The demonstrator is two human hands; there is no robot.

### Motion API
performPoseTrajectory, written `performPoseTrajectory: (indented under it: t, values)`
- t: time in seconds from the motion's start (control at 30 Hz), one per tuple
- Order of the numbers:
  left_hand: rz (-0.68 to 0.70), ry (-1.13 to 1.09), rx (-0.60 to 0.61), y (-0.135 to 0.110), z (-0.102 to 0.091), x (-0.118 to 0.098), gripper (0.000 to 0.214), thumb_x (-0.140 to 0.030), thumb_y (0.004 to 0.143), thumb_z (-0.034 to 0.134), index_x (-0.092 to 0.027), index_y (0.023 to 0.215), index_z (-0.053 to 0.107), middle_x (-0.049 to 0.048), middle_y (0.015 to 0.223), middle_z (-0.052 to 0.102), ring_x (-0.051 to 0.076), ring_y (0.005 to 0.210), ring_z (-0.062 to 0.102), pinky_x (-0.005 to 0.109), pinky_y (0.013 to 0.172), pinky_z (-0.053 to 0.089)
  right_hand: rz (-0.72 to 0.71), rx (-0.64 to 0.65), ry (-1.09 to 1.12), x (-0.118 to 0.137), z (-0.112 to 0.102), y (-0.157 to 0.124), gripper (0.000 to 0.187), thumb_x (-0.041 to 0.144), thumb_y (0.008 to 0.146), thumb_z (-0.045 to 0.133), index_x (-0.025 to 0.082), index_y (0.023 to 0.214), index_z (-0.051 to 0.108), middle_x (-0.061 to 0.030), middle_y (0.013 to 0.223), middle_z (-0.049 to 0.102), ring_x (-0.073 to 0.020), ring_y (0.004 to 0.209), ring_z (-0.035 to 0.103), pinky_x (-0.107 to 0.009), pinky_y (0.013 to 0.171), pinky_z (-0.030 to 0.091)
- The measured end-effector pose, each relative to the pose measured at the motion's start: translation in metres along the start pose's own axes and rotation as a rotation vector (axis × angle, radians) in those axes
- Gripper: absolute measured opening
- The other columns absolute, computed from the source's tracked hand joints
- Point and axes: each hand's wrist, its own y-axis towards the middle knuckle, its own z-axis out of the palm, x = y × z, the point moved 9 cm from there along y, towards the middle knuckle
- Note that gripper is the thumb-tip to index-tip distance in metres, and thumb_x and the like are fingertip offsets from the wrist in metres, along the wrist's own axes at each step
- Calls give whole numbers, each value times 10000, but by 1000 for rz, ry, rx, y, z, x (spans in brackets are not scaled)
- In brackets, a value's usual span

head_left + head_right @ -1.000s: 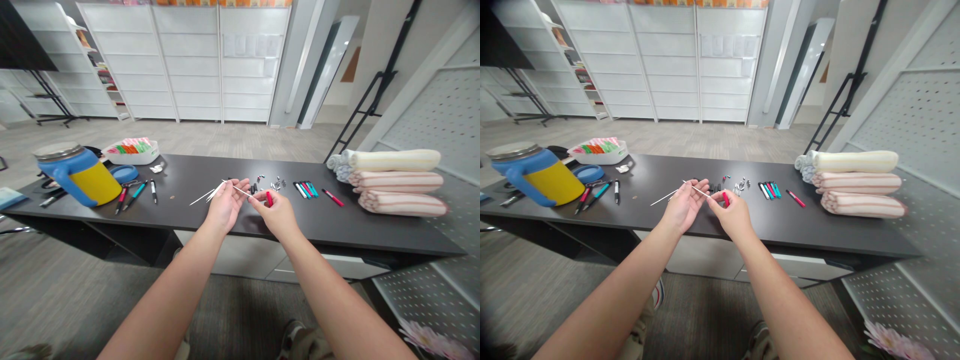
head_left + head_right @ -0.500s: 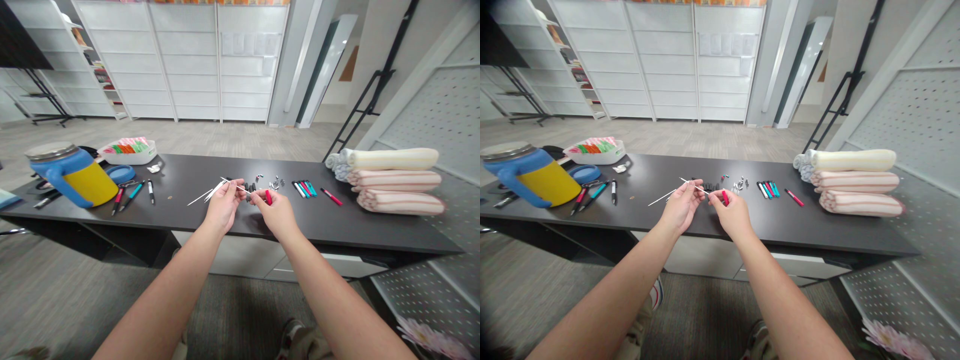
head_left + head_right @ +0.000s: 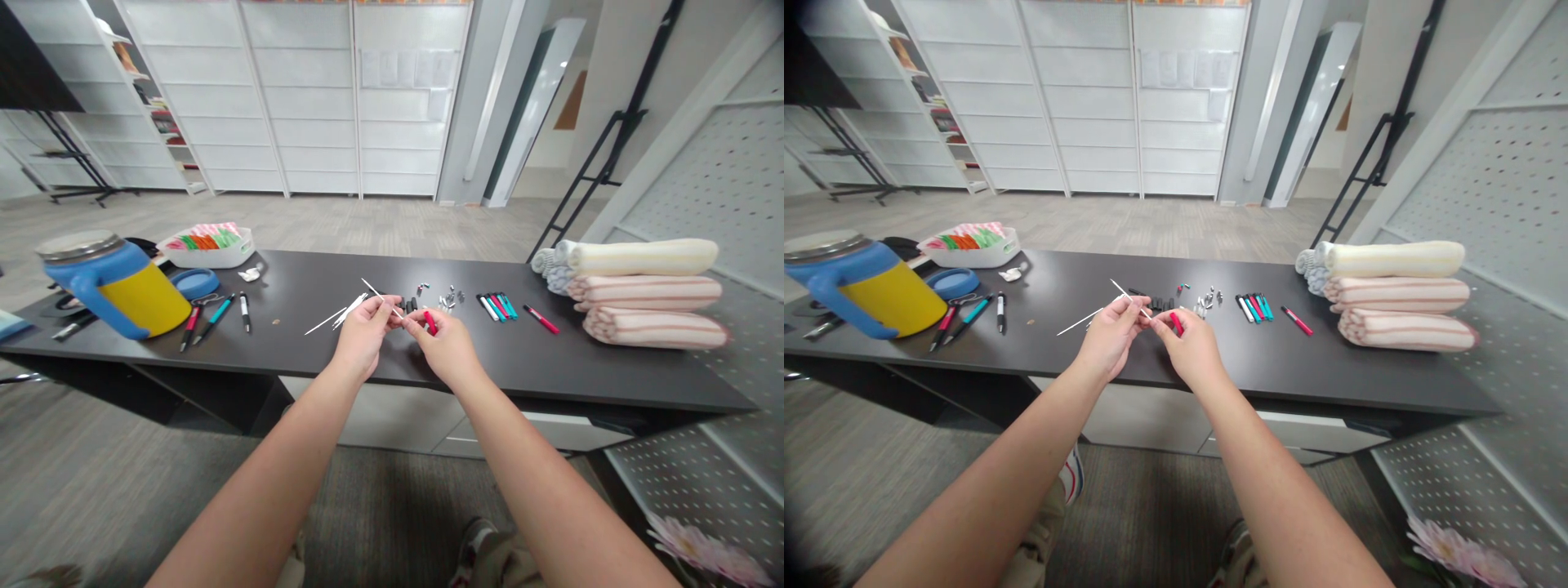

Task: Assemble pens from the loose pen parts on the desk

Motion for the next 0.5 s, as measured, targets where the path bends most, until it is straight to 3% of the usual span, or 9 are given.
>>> performPoseTrajectory:
  t: [0.2,0.5]
  values:
    - [-24,-2,-3,-2,1,0,259,-374,881,825,-132,963,784,52,819,718,132,745,658,298,818,546,27,-7,15,-2,-1,-1,280,480,964,664,234,909,787,-28,780,741,-225,730,625,-337,704,454]
    - [-56,-27,-48,-4,1,3,253,-331,844,865,-117,938,768,77,864,760,132,766,689,288,811,556,-12,-75,-46,2,-8,-2,260,452,985,639,236,953,780,-41,874,763,-221,770,629,-338,754,459]
